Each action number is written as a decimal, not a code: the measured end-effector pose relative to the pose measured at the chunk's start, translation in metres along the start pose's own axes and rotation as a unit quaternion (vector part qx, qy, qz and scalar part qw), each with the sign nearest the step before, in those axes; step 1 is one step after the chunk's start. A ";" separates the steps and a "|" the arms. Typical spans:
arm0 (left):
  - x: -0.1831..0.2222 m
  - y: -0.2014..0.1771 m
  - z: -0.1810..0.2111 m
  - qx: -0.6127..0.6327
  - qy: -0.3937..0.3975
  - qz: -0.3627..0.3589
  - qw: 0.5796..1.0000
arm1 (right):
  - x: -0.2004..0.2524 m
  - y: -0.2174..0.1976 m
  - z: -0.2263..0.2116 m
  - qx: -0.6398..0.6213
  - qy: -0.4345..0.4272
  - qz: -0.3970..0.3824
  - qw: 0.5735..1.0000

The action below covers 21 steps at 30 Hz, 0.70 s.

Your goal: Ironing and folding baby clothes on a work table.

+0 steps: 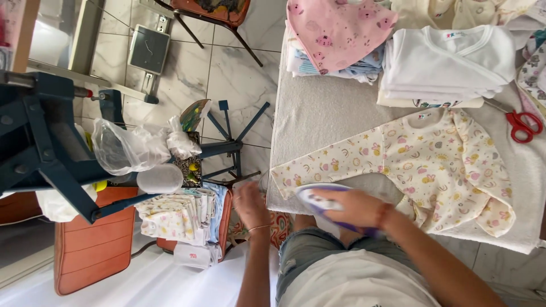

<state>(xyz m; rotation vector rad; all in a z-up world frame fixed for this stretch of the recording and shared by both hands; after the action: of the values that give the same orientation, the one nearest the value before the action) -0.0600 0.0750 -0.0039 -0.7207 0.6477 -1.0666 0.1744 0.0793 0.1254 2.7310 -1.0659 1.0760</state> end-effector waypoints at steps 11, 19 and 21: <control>-0.055 0.055 0.035 -0.183 -0.119 -0.094 0.971 | 0.243 -0.030 0.259 -0.238 0.189 0.454 0.838; 0.015 0.147 0.218 -0.056 0.168 -0.371 0.912 | 0.315 -0.043 0.303 -0.235 0.298 0.567 0.731; 0.025 0.191 0.226 -0.107 0.126 -0.384 0.908 | 0.312 -0.049 0.311 -0.238 0.292 0.555 0.741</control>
<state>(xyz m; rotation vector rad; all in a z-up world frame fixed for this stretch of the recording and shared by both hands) 0.2246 0.1570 -0.0201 -1.0821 0.7255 -1.8588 0.5551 -0.1459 0.0888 1.0377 -2.3850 1.2677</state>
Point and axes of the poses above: each hand's wrist, its own x-axis away from the middle knuckle, its own y-axis out of the palm, z = x × y, the point moved 8 cm from there along -x, towards the middle knuckle, and after that the axes turned 9 degrees about -y, right-handed, at the moved point
